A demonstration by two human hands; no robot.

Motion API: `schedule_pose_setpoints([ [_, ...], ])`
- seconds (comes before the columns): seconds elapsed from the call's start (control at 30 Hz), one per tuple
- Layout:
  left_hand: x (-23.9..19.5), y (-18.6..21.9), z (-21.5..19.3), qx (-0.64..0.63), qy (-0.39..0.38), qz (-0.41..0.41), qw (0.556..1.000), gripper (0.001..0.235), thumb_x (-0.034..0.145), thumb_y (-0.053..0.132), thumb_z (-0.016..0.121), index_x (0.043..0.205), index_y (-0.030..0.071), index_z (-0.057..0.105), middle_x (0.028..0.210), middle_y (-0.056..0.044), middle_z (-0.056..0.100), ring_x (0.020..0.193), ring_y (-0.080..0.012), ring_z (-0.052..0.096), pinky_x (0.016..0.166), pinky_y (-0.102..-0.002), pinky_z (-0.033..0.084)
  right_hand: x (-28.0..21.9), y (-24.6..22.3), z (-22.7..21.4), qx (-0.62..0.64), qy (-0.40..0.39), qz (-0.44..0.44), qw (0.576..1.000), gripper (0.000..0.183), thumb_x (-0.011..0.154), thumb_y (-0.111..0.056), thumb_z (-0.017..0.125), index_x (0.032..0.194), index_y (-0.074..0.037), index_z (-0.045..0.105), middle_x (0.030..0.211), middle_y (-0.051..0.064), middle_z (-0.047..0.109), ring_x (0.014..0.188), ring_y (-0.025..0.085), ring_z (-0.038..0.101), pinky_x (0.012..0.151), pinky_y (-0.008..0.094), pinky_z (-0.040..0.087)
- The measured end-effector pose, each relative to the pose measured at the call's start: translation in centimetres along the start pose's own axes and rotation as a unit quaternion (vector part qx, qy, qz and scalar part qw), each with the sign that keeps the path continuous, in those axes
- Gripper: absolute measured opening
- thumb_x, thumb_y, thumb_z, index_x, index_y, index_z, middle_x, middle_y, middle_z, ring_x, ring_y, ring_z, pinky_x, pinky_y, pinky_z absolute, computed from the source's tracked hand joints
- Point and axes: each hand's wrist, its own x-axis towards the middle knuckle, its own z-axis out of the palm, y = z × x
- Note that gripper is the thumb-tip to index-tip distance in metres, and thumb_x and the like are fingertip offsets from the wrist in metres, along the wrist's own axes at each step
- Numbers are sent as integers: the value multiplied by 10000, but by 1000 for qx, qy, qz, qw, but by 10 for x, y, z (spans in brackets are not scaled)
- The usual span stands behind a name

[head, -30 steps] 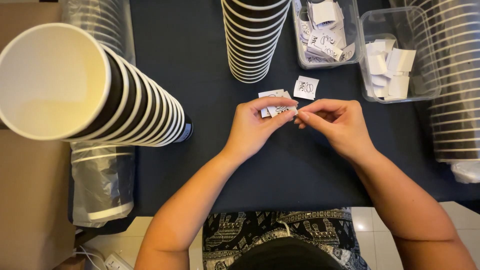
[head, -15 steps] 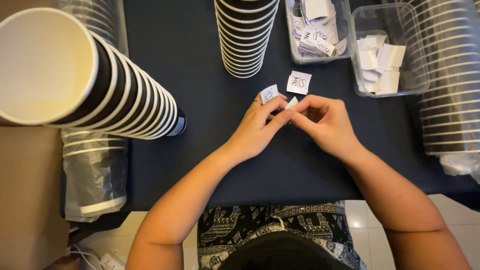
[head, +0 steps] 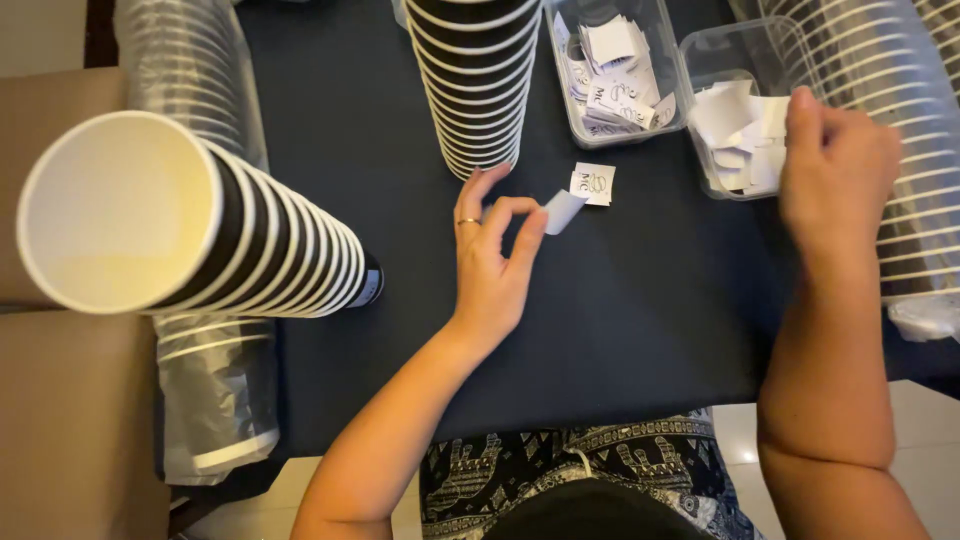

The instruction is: Applying logo stickers to black paper coffee cups

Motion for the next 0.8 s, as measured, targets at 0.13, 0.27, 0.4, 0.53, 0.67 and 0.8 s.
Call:
schedule_pose_setpoints([
  [0.13,0,3,-1,19,0,27,999,200,1038,322,564,1080,145,646,1444,-144,481,1476,-370,359,1257,-493,257,-18,-80,-29,-8,40,-13,999,554,1248,-330,529,1481,166,610,1442,372,390,1283,485,267,1022,691,303],
  [0.27,1,12,-5,138,35,164,976,289,980,396,675,1012,110,647,1408,-144,519,1438,-420,396,1184,-580,380,-51,-115,-23,389,-162,-95,902,198,1040,-145,648,858,-75,685,925,45,687,898,134,615,833,276,443],
  [0.4,2,20,-8,211,101,288,928,371,910,480,782,890,139,638,1247,-82,638,1276,-391,574,1132,-614,396,-66,-135,-19,465,-284,41,838,173,980,-166,710,845,-58,710,775,6,661,728,58,558,708,201,435],
  [0.53,6,19,-15,230,130,334,905,445,866,567,801,912,153,645,1215,-39,656,1200,-348,613,1089,-631,420,-52,-131,-11,587,-291,34,755,100,926,-66,717,841,-15,704,846,62,690,782,105,585,741,214,450],
  [0.67,10,14,-17,153,166,298,928,621,746,639,813,1028,126,606,1220,-118,565,1207,-347,586,1128,-601,429,-8,-155,-40,557,-99,-70,822,50,1070,-138,666,1073,-96,638,1048,19,654,996,120,618,960,258,516],
  [0.8,20,13,0,140,268,200,932,837,757,542,881,1269,37,453,1346,-192,433,1315,-388,488,1163,-560,413,57,-183,-56,606,-12,-312,731,744,1210,305,635,1606,-245,327,1707,141,357,1656,478,420,1253,581,468],
])
